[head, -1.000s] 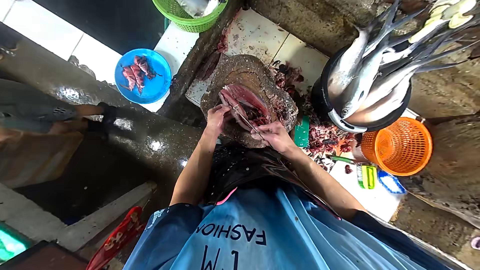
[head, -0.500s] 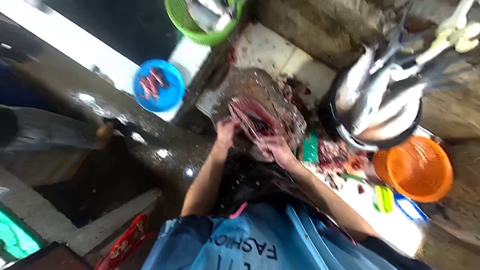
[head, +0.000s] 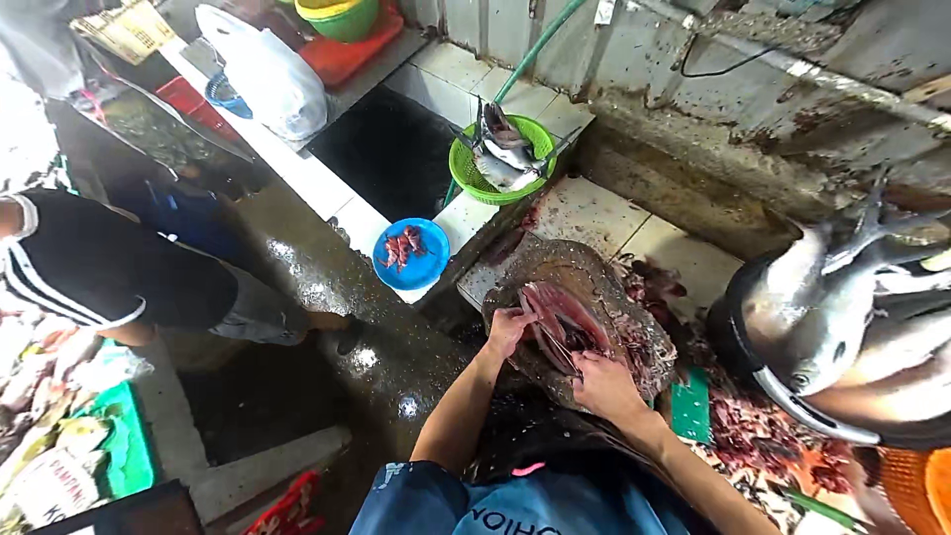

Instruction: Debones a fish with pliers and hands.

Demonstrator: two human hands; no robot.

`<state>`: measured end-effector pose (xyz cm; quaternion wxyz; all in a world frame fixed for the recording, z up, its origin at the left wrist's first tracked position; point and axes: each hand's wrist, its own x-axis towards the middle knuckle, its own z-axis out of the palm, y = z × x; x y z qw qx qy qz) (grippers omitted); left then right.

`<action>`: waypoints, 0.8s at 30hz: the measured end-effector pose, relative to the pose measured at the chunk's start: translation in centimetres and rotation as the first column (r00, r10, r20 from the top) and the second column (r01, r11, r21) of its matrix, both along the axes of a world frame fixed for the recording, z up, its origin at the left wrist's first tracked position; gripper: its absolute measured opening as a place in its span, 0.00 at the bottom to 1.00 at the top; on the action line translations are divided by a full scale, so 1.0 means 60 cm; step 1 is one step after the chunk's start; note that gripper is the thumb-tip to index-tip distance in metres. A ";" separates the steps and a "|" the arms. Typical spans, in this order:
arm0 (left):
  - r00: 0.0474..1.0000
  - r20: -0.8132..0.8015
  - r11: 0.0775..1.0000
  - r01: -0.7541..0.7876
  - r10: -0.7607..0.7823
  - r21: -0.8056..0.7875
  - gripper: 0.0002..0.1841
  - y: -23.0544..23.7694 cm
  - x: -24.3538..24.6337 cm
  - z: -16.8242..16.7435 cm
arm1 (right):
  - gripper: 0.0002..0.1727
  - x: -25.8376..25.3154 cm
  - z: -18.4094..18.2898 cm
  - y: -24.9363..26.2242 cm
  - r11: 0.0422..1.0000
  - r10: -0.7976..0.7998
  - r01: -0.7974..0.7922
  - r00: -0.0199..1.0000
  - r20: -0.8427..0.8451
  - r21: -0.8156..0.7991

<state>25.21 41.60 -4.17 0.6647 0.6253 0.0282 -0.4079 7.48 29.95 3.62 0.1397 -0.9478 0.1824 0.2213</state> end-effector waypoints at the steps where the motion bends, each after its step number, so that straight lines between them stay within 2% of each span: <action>1: 1.000 0.004 1.000 0.007 -0.007 0.012 0.13 0.000 0.003 0.006 | 0.27 0.005 0.004 0.000 1.000 -0.005 0.005 1.000 -0.012 0.008; 6: 0.999 -0.012 0.997 0.039 -0.038 0.061 0.16 0.001 -0.007 0.013 | 0.29 0.015 0.004 0.002 0.996 -0.012 0.017 0.998 -0.054 0.087; 10: 0.997 -0.073 0.999 0.025 -0.024 0.019 0.18 0.004 -0.018 0.005 | 0.30 0.016 0.010 0.004 0.993 -0.014 0.020 0.998 -0.057 0.117; 11: 0.996 -0.084 1.000 0.023 -0.021 0.013 0.18 0.006 -0.015 0.005 | 0.30 0.008 0.020 0.000 0.993 -0.037 0.039 0.999 -0.016 0.114; 13: 0.997 -0.079 0.999 -0.009 0.012 0.037 0.17 0.008 0.003 0.005 | 0.29 -0.017 0.030 -0.020 0.989 -0.147 0.143 0.973 0.180 0.033; 16: 0.998 -0.045 0.990 -0.045 0.052 0.130 0.18 -0.005 0.037 -0.009 | 0.33 -0.063 0.021 -0.084 0.919 -0.394 0.387 0.892 0.219 0.078; 18: 0.999 0.046 0.987 -0.030 0.023 0.156 0.19 -0.030 0.069 -0.010 | 0.30 -0.079 0.020 -0.121 0.903 -0.430 0.409 0.848 0.308 0.134; 22: 0.990 0.136 0.988 0.021 -0.043 0.155 0.17 -0.048 0.087 -0.019 | 0.28 -0.098 0.014 -0.130 0.883 -0.468 0.451 0.864 0.187 0.130; 24: 0.982 0.138 0.989 0.120 -0.131 0.083 0.26 -0.050 0.094 -0.016 | 0.28 -0.104 0.000 -0.123 0.878 -0.478 0.454 0.845 0.242 0.150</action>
